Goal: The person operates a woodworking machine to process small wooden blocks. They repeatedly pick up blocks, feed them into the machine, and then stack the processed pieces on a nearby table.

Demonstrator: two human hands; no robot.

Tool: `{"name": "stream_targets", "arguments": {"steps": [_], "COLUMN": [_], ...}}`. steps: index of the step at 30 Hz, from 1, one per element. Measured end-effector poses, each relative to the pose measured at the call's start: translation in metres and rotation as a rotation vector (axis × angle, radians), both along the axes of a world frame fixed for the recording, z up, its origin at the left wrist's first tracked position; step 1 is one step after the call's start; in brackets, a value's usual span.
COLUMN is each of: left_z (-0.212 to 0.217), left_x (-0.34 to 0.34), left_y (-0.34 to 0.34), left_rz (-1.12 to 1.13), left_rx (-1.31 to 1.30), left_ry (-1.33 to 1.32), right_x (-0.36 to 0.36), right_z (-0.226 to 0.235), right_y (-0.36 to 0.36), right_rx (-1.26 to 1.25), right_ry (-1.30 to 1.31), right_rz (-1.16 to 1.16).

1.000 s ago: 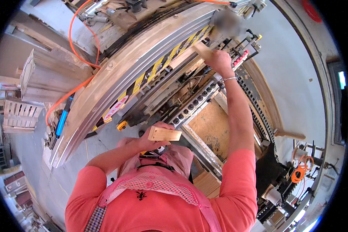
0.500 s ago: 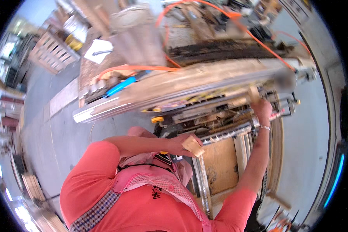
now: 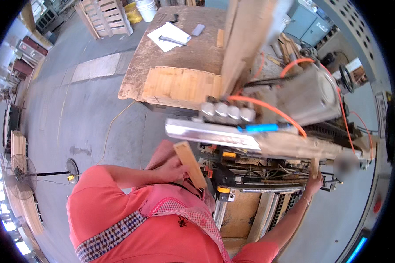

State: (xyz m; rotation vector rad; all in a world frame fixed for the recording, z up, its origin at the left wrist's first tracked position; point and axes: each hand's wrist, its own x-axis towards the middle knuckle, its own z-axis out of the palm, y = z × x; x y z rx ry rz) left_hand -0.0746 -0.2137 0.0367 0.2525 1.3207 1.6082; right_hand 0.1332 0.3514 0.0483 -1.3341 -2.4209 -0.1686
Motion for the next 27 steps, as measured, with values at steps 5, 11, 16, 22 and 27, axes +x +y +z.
{"name": "stream_targets", "arguments": {"steps": [5, 11, 16, 22, 27], "left_z": [-0.029, -0.099, -0.188, -0.243, -0.250], "left_x": [-0.122, -0.315, -0.406, -0.436, -0.438], "left_y": [-0.087, -0.148, -0.146, -0.120, -0.121], "left_rz": [0.654, 0.782, 0.852, 0.731, 0.708], "left_rx": [-0.210, -0.710, -0.777, -0.997, -0.984], "left_ry": [0.158, 0.625, 0.524, 0.487, 0.525], "right_x": [0.022, 0.040, 0.028, 0.056, 0.061], "right_z": [-0.020, -0.031, -0.007, 0.010, 0.013], "right_y": [-0.046, -0.120, -0.187, -0.235, -0.258], "right_rx": [-0.106, -0.094, -0.300, -0.335, -0.454], "right_ry": [0.106, 0.015, -0.036, 0.047, 0.002], "right_rz": [-0.133, -0.044, -0.101, -0.115, -0.119]}}
